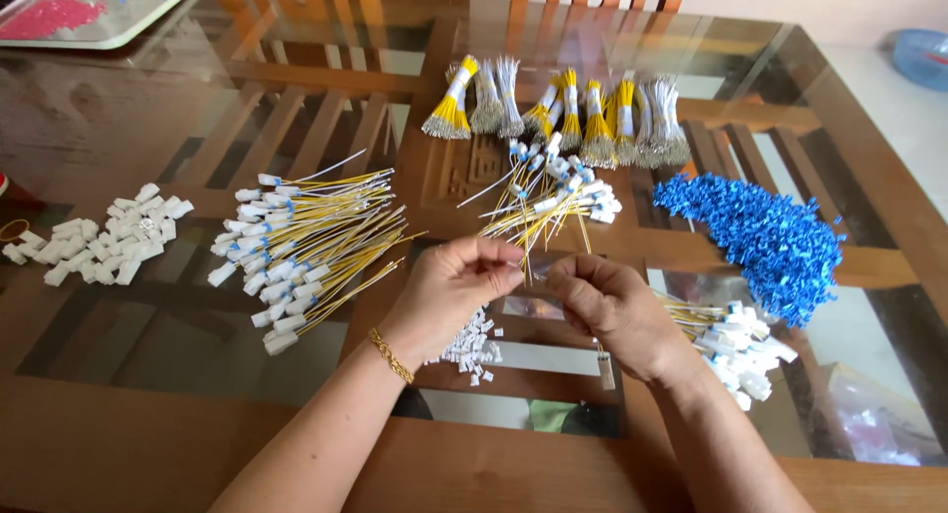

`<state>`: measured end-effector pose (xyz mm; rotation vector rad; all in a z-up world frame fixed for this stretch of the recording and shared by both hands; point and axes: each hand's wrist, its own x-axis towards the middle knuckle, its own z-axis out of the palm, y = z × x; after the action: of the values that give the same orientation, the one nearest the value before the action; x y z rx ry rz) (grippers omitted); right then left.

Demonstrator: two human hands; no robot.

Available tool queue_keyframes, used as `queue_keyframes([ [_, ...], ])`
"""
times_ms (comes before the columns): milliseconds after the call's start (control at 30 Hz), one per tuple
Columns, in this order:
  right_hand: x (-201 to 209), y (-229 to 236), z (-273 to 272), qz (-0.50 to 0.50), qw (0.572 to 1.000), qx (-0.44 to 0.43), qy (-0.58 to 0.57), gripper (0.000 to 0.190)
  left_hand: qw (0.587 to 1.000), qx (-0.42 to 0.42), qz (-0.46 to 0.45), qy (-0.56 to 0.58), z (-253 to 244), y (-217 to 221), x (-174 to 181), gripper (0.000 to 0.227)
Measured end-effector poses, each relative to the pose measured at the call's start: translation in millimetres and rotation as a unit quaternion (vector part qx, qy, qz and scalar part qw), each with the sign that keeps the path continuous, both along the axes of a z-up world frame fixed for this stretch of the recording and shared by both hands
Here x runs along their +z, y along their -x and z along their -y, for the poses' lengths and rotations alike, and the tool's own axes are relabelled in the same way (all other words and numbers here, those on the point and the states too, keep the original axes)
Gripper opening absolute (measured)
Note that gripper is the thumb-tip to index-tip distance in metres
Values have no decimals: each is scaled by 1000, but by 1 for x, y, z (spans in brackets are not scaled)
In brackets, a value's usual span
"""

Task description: Manually inserting pre-crimped wires into white plastic connector housings.

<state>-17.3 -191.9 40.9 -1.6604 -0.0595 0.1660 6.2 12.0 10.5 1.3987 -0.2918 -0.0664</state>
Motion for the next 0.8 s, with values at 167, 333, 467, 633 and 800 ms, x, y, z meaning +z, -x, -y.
queue_keyframes([
  [167, 3, 0, -3, -7, 1000, -9, -5, 15, 990, -15, -92, 110, 10, 4, -9, 20],
  [333, 3, 0, -3, -13, 1000, -13, -3, 16, 966, -31, -159, 200, 14, 2, -22, 24],
  [467, 9, 4, -5, -17, 1000, -14, 13, 15, 976, -36, -129, 174, 13, 0, -29, 21],
  [633, 14, 4, -6, -21, 998, -17, 53, 16, 978, -43, -130, 156, 13, 3, -20, 21],
  [800, 34, 11, -14, -25, 995, -25, 96, 12, 985, -53, -93, 135, 12, 6, -15, 20],
])
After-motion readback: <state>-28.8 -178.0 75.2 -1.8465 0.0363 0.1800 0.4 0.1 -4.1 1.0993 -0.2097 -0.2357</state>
